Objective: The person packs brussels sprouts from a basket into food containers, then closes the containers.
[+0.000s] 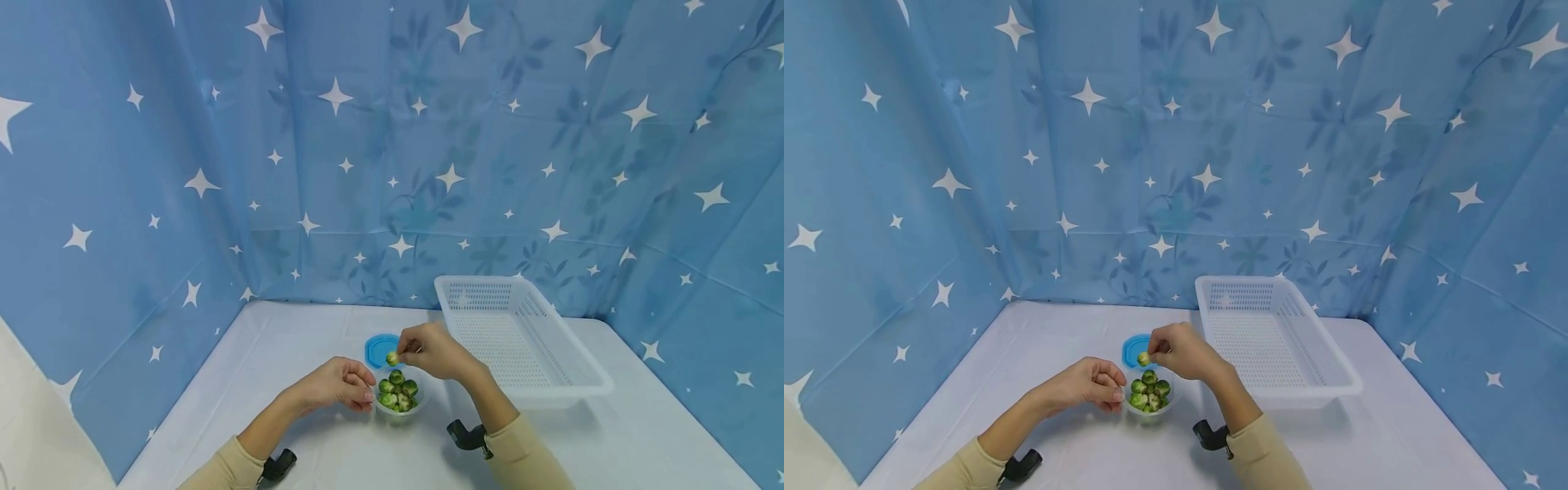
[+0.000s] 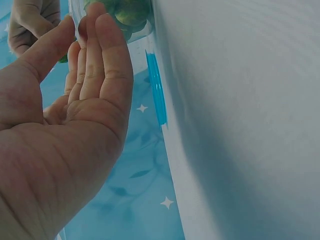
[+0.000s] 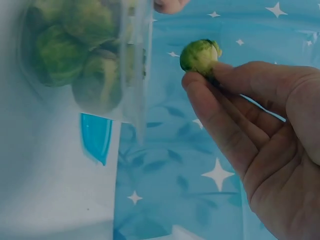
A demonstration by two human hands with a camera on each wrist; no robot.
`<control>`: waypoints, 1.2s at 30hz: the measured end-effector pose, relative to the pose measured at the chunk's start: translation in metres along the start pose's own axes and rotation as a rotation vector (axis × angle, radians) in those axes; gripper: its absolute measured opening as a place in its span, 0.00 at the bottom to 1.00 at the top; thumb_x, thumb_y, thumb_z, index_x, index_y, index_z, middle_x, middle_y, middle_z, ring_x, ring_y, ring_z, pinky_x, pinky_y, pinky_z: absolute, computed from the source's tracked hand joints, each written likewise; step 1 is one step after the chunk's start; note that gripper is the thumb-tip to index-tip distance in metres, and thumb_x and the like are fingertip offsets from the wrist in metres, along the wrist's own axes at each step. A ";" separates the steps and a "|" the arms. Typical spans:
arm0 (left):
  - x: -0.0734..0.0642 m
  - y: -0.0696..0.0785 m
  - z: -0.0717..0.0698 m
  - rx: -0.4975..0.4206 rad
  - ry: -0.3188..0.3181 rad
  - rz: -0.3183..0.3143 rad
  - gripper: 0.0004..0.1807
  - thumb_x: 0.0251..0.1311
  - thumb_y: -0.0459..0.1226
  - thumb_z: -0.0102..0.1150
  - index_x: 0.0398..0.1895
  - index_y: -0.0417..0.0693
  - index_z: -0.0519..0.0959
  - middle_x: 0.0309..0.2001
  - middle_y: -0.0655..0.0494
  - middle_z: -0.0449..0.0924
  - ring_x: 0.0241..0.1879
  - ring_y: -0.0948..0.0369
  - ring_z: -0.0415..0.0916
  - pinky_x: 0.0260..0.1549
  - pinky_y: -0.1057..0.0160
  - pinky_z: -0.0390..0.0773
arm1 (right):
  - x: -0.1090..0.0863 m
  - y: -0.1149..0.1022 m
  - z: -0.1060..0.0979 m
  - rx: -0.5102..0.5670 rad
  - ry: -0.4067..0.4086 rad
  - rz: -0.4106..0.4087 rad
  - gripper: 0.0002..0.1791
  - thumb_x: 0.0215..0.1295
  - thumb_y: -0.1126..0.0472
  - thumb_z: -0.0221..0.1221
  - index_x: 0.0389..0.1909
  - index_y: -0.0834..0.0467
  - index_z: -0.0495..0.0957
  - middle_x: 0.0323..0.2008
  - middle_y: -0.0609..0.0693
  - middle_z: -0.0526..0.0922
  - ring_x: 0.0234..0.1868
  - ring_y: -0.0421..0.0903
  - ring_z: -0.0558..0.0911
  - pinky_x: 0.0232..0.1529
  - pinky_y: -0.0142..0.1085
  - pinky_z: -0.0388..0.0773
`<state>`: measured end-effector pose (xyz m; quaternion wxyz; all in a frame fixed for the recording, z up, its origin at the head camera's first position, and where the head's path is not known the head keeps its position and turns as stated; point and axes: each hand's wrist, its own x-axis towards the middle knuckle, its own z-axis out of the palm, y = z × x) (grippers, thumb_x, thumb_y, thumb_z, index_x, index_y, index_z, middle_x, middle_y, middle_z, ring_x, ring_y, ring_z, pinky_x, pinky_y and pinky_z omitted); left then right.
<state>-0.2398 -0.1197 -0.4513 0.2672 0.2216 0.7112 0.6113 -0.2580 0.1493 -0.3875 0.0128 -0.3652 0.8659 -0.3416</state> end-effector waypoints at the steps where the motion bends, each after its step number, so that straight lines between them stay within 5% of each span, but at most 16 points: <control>1: 0.000 0.000 0.000 0.001 0.000 0.000 0.18 0.69 0.32 0.65 0.55 0.27 0.77 0.38 0.48 0.89 0.38 0.55 0.90 0.44 0.51 0.89 | 0.000 0.001 0.001 0.002 -0.013 0.000 0.05 0.68 0.69 0.66 0.34 0.56 0.87 0.35 0.51 0.90 0.36 0.44 0.88 0.37 0.31 0.84; 19: 0.000 -0.001 -0.001 0.018 0.001 0.010 0.17 0.67 0.33 0.68 0.50 0.28 0.78 0.36 0.48 0.89 0.39 0.53 0.90 0.43 0.51 0.90 | 0.003 0.004 0.027 0.097 -0.141 -0.007 0.04 0.63 0.69 0.71 0.30 0.58 0.88 0.32 0.48 0.90 0.34 0.40 0.90 0.36 0.28 0.86; 29: -0.001 0.002 0.000 0.020 0.007 0.013 0.16 0.68 0.32 0.67 0.51 0.26 0.78 0.38 0.44 0.89 0.39 0.52 0.90 0.42 0.50 0.90 | 0.005 -0.001 0.028 -0.093 -0.109 -0.092 0.04 0.61 0.65 0.73 0.29 0.55 0.89 0.27 0.41 0.88 0.30 0.29 0.81 0.33 0.25 0.82; 36: -0.002 0.003 0.000 0.017 0.009 0.008 0.16 0.68 0.31 0.65 0.51 0.26 0.77 0.37 0.46 0.89 0.39 0.52 0.90 0.42 0.52 0.90 | 0.005 -0.004 0.029 -0.115 -0.156 -0.086 0.06 0.65 0.65 0.71 0.41 0.56 0.90 0.34 0.44 0.90 0.33 0.28 0.83 0.36 0.24 0.82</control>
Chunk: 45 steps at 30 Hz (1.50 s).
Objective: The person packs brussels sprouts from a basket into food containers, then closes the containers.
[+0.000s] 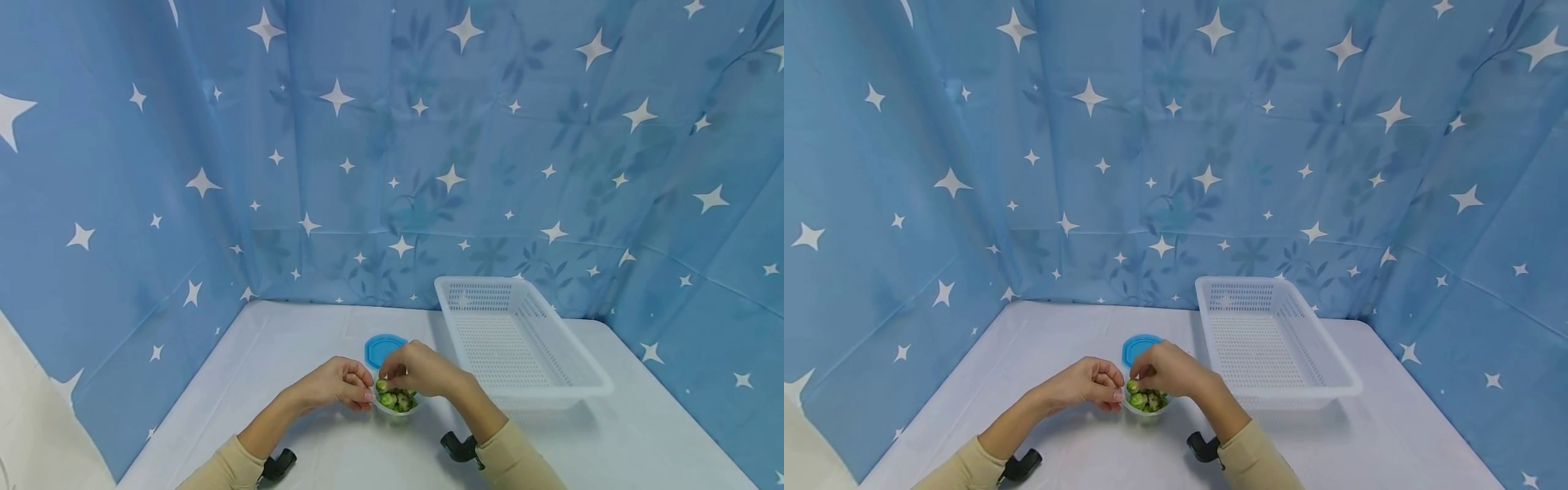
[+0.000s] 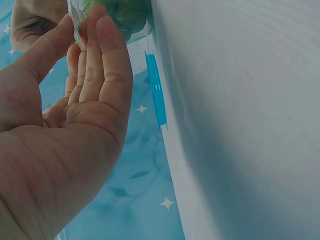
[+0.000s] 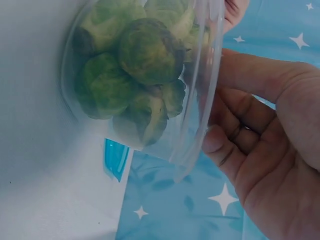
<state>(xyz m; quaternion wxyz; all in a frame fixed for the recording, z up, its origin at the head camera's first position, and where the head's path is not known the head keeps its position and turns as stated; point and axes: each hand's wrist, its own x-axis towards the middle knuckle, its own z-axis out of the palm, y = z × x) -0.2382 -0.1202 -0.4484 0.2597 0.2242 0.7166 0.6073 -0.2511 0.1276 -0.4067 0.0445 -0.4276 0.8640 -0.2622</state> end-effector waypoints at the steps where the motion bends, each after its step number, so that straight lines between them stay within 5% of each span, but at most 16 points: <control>1: 0.000 0.000 0.000 0.000 0.001 0.000 0.16 0.68 0.31 0.66 0.51 0.26 0.77 0.37 0.46 0.89 0.39 0.52 0.90 0.42 0.52 0.90 | 0.000 -0.001 0.000 -0.013 -0.005 0.007 0.07 0.65 0.65 0.71 0.43 0.56 0.90 0.35 0.44 0.91 0.33 0.28 0.83 0.36 0.24 0.82; 8: 0.001 -0.003 0.000 -0.005 0.001 0.002 0.16 0.67 0.33 0.68 0.50 0.28 0.78 0.37 0.45 0.89 0.39 0.52 0.90 0.42 0.52 0.90 | -0.003 -0.003 -0.001 -0.095 -0.061 0.062 0.14 0.61 0.69 0.72 0.48 0.56 0.90 0.31 0.39 0.88 0.31 0.29 0.79 0.34 0.24 0.80; 27: 0.002 -0.003 -0.001 -0.008 -0.002 0.007 0.17 0.67 0.32 0.67 0.50 0.27 0.77 0.39 0.40 0.88 0.39 0.52 0.90 0.42 0.53 0.90 | -0.006 -0.009 -0.011 -0.176 -0.120 0.050 0.14 0.63 0.67 0.71 0.49 0.54 0.91 0.37 0.40 0.90 0.34 0.28 0.79 0.37 0.24 0.80; 45: 0.003 -0.005 -0.002 0.001 -0.013 0.009 0.18 0.67 0.32 0.67 0.52 0.26 0.77 0.37 0.46 0.89 0.39 0.54 0.90 0.42 0.54 0.90 | -0.008 -0.009 -0.014 -0.192 -0.079 0.027 0.09 0.61 0.68 0.73 0.41 0.54 0.90 0.34 0.41 0.87 0.34 0.36 0.80 0.37 0.26 0.79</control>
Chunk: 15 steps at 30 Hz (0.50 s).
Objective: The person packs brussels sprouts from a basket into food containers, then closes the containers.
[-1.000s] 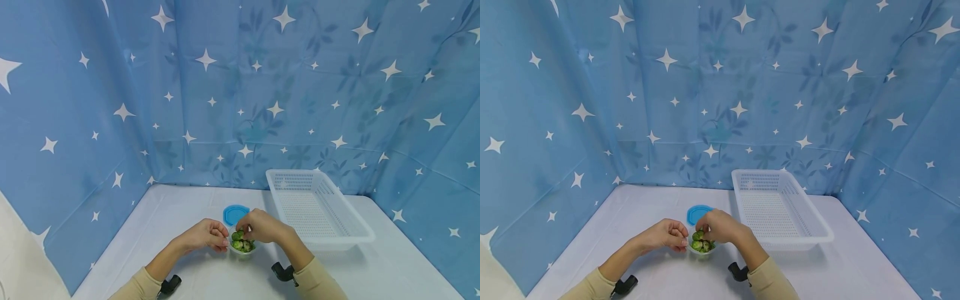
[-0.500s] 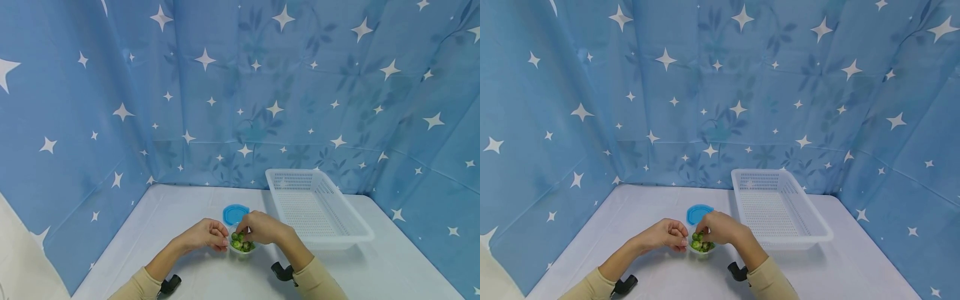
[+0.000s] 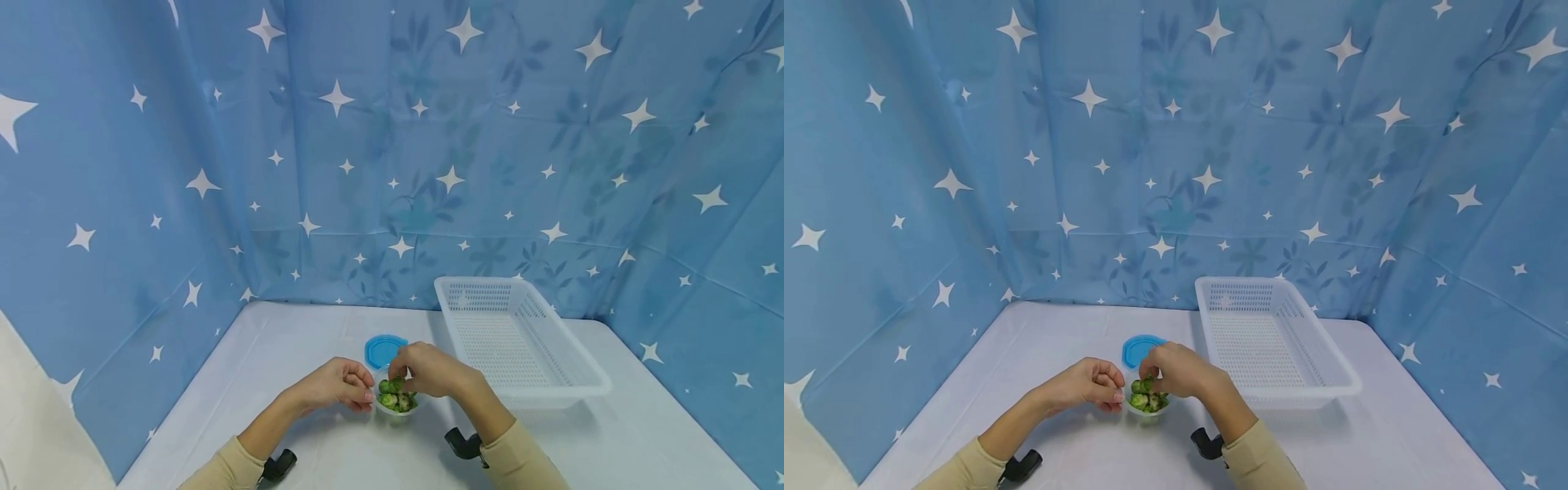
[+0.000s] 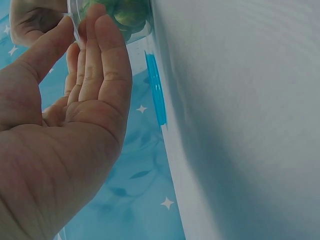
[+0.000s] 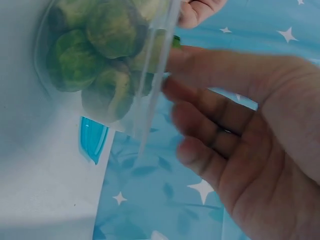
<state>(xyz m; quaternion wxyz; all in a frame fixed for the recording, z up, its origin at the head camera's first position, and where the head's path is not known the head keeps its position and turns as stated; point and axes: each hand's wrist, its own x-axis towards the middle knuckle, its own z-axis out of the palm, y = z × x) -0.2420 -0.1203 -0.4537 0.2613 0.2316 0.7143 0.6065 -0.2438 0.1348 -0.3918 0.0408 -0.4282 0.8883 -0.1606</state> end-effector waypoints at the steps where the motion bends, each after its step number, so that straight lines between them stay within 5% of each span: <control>1: 0.000 0.000 0.000 0.000 0.000 -0.001 0.18 0.67 0.32 0.67 0.52 0.26 0.77 0.37 0.46 0.89 0.39 0.54 0.90 0.42 0.54 0.90 | 0.000 -0.001 0.000 -0.004 0.000 0.006 0.08 0.62 0.67 0.72 0.41 0.54 0.89 0.33 0.41 0.86 0.33 0.35 0.80 0.36 0.26 0.78; 7: -0.002 0.002 0.000 -0.003 0.004 -0.004 0.18 0.67 0.33 0.67 0.51 0.26 0.77 0.37 0.46 0.89 0.39 0.53 0.90 0.42 0.53 0.90 | 0.002 -0.004 0.004 -0.003 0.019 0.007 0.05 0.64 0.59 0.73 0.37 0.54 0.87 0.28 0.38 0.83 0.28 0.30 0.75 0.32 0.25 0.77; 15: -0.001 0.002 0.001 -0.001 0.007 -0.001 0.17 0.67 0.32 0.67 0.51 0.26 0.77 0.37 0.46 0.89 0.39 0.52 0.90 0.42 0.53 0.90 | 0.000 0.003 0.004 0.084 -0.001 0.028 0.03 0.65 0.64 0.71 0.38 0.55 0.87 0.32 0.40 0.86 0.32 0.30 0.79 0.35 0.25 0.80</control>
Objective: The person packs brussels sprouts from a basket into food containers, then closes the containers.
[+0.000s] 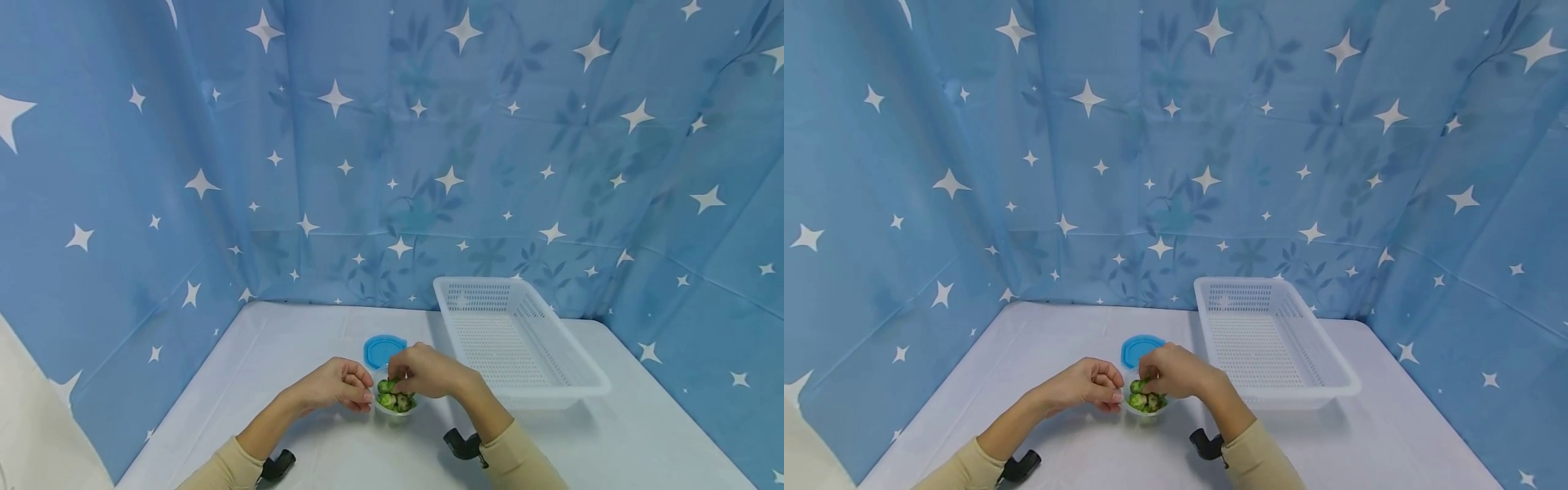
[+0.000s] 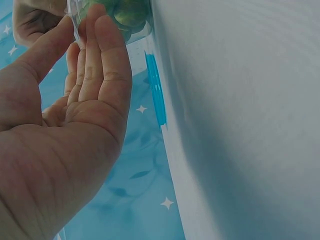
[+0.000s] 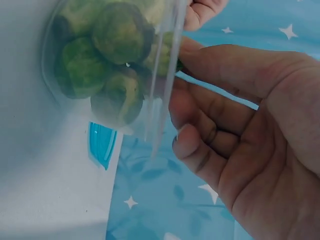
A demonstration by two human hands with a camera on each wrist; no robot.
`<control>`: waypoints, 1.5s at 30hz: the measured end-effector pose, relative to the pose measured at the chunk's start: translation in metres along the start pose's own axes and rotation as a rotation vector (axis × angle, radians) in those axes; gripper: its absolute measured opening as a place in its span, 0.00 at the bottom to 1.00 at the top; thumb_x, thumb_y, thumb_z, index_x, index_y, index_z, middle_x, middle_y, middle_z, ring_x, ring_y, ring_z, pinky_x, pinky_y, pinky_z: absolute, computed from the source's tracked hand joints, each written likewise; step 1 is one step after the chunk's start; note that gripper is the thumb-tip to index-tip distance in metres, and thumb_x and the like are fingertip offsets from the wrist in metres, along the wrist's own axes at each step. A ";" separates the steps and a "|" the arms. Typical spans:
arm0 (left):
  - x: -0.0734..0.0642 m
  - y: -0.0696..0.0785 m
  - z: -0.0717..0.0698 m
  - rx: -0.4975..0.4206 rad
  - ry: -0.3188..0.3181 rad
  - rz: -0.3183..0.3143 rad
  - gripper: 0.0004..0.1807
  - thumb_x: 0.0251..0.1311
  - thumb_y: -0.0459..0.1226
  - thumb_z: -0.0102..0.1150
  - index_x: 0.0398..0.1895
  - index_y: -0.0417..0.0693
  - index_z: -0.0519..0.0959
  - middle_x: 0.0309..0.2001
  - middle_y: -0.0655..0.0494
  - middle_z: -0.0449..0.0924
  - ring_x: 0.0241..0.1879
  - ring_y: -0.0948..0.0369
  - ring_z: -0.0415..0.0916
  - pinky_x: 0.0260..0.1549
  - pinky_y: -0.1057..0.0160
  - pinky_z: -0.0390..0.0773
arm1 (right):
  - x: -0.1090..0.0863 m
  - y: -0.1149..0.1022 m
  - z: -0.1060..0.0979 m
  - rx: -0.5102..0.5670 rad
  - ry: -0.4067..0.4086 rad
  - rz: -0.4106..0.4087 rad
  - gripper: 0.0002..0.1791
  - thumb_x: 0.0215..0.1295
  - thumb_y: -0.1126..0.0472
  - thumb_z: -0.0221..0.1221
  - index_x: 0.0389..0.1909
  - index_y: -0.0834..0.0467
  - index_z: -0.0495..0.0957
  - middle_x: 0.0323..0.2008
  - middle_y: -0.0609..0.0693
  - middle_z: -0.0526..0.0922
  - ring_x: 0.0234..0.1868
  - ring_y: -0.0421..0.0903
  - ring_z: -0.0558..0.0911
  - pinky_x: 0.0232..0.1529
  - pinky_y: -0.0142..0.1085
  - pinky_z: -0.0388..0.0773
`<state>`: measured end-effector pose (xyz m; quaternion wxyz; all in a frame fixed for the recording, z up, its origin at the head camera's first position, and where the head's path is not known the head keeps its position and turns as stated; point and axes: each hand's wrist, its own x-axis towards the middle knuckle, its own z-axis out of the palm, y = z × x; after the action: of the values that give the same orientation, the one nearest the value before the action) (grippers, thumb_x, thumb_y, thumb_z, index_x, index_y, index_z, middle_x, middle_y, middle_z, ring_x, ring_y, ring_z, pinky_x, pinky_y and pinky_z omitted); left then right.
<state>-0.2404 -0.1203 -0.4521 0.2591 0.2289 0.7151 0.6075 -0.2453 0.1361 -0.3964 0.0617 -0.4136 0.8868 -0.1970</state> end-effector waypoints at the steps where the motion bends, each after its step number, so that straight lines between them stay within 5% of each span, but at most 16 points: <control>1: 0.000 0.000 0.000 0.001 0.002 0.000 0.17 0.67 0.32 0.67 0.51 0.26 0.77 0.37 0.46 0.89 0.39 0.52 0.90 0.42 0.53 0.90 | -0.001 0.001 0.000 0.026 -0.006 0.005 0.03 0.66 0.65 0.70 0.38 0.55 0.87 0.33 0.41 0.87 0.32 0.30 0.80 0.36 0.26 0.81; 11: -0.001 0.001 0.002 0.003 0.017 -0.006 0.17 0.67 0.32 0.68 0.51 0.27 0.78 0.37 0.46 0.89 0.39 0.51 0.90 0.42 0.52 0.90 | -0.001 0.000 -0.002 -0.009 0.023 0.018 0.07 0.59 0.71 0.73 0.34 0.55 0.90 0.31 0.42 0.89 0.28 0.31 0.77 0.30 0.26 0.78; 31: -0.002 0.004 0.002 0.013 0.007 -0.010 0.17 0.68 0.33 0.67 0.51 0.27 0.78 0.37 0.45 0.89 0.40 0.51 0.90 0.42 0.53 0.90 | 0.001 -0.001 -0.001 -0.019 0.024 -0.011 0.02 0.62 0.64 0.73 0.32 0.54 0.91 0.28 0.39 0.87 0.25 0.30 0.74 0.27 0.25 0.75; 34: -0.003 0.004 0.000 0.013 -0.005 -0.008 0.17 0.68 0.33 0.67 0.51 0.27 0.77 0.38 0.44 0.89 0.40 0.52 0.90 0.43 0.52 0.90 | 0.003 0.000 0.001 -0.043 0.094 -0.023 0.03 0.66 0.61 0.70 0.33 0.53 0.91 0.26 0.38 0.85 0.24 0.30 0.73 0.26 0.25 0.74; 39: -0.007 0.008 -0.006 0.030 -0.008 -0.065 0.19 0.68 0.38 0.68 0.51 0.33 0.75 0.41 0.40 0.90 0.40 0.47 0.90 0.41 0.50 0.90 | 0.010 -0.003 0.012 -0.035 0.345 0.006 0.07 0.72 0.58 0.66 0.45 0.54 0.89 0.35 0.42 0.85 0.27 0.33 0.72 0.28 0.28 0.74; 45: -0.002 0.012 -0.015 0.183 0.147 -0.064 0.21 0.71 0.48 0.64 0.55 0.42 0.76 0.50 0.42 0.86 0.44 0.47 0.87 0.41 0.52 0.86 | 0.022 0.006 0.029 0.091 0.598 0.128 0.14 0.74 0.58 0.64 0.57 0.56 0.84 0.50 0.50 0.83 0.34 0.40 0.76 0.32 0.31 0.76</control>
<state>-0.2485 -0.1307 -0.4383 0.2034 0.1834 0.7916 0.5462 -0.2556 0.1144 -0.4237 -0.1714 -0.2773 0.8800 -0.3453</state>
